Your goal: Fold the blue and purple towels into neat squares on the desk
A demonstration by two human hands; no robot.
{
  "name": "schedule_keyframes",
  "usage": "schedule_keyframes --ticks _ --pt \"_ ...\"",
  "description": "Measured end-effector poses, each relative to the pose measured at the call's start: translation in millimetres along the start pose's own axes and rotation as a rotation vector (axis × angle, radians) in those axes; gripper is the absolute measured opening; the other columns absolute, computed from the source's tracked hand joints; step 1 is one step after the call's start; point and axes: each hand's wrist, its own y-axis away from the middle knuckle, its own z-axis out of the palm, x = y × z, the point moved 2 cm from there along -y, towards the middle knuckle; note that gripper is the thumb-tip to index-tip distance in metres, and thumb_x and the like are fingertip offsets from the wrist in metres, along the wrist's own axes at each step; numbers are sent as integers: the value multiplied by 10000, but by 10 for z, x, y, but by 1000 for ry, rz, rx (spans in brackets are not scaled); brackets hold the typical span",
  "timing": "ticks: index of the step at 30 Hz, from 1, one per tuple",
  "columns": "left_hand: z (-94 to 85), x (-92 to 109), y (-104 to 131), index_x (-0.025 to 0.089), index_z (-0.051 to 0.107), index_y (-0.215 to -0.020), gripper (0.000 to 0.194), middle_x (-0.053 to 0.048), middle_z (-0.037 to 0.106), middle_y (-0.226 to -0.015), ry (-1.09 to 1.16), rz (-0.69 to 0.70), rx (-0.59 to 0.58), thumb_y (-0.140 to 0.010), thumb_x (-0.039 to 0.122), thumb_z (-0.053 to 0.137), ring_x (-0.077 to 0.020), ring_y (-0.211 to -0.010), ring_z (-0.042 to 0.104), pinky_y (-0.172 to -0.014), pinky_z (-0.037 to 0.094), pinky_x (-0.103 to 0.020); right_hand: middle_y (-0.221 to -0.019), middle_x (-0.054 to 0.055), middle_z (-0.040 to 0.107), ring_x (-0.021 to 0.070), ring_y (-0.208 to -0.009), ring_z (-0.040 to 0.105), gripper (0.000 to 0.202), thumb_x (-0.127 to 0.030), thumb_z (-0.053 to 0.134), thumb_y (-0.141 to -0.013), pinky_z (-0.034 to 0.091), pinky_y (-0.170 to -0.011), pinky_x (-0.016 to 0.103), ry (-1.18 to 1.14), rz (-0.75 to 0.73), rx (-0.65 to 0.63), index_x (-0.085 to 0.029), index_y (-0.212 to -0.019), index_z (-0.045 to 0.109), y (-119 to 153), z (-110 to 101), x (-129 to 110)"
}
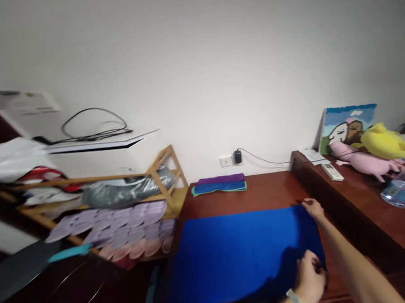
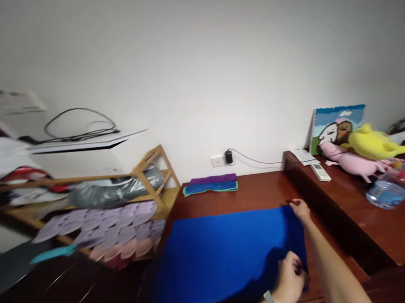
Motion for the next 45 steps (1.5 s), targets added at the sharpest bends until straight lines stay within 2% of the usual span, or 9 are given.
schedule_keyframes --ticks 4,8,15,18,21,27,35,40,45 --pt "-587 259 558 237 635 -909 304 11 628 -673 -83 49 212 -640 275 771 -199 -633 656 -653 516 -334 -811 112 786 218 -673 730 325 -348 585 -842 571 -653 304 -21 -124 -194 -131 -1007 762 279 50 -580" --pt "-1326 488 1290 212 608 -816 176 28 621 -587 43 44 307 -702 275 726 -161 -563 636 -580 495 -264 -722 93 767 205 -644 714 312 -348 536 -885 552 -622 283 -6 -327 -416 -143 -887 772 740 460 -1396" --pt "-2674 520 2538 243 557 -826 168 57 582 -552 54 119 739 -825 400 614 -162 -561 640 -585 485 -244 -1004 57 812 223 -964 738 230 -248 619 -857 533 -906 300 115 -820 -703 -223 -987 807 2094 2011 -2933" --pt "-3202 279 2886 255 585 -810 194 41 608 -589 -217 35 954 -872 435 550 -176 -576 642 -593 464 -259 -1028 38 802 217 -1012 721 250 -163 662 -799 497 -952 278 213 -971 -810 -242 -986 809 2690 2697 -3260" --pt "-3584 -65 3033 262 636 -818 157 -10 704 -741 -558 -114 1111 -880 340 514 -214 -722 703 -681 497 -295 -1119 70 767 227 -1077 687 232 -149 645 -827 469 -981 294 318 -1040 -839 -230 -980 800 3077 3191 -3309" --pt "-3753 -670 2922 260 713 -845 256 -53 733 -815 -1053 21 1224 -982 336 511 -234 -779 716 -721 549 -310 -1332 128 654 263 -1207 602 305 -189 575 -929 426 -1041 370 420 -1057 -793 -215 -1198 717 3208 3627 -3062" --pt "-3638 -851 2817 238 751 -820 472 -117 771 -1074 -1232 155 1308 -1075 355 371 -253 -889 738 -836 593 -364 -1157 89 739 221 -1137 662 230 -110 628 -857 458 -1001 295 317 -972 -815 -204 -1042 728 3119 3816 -3063" --pt "-3800 -859 2869 284 778 -801 336 -81 804 -1056 -1005 107 1196 -999 404 534 -257 -926 778 -813 620 -323 -938 44 783 208 -917 730 232 -48 621 -772 522 -846 276 189 -900 -835 -215 -899 721 3155 3638 -3147" --pt "-3940 -665 2909 307 786 -829 233 -47 800 -869 -668 50 1085 -901 408 589 -245 -790 782 -724 612 -301 -967 44 791 212 -927 740 189 -124 607 -781 555 -857 304 -12 -900 -817 -223 -897 718 3114 3088 -3207"
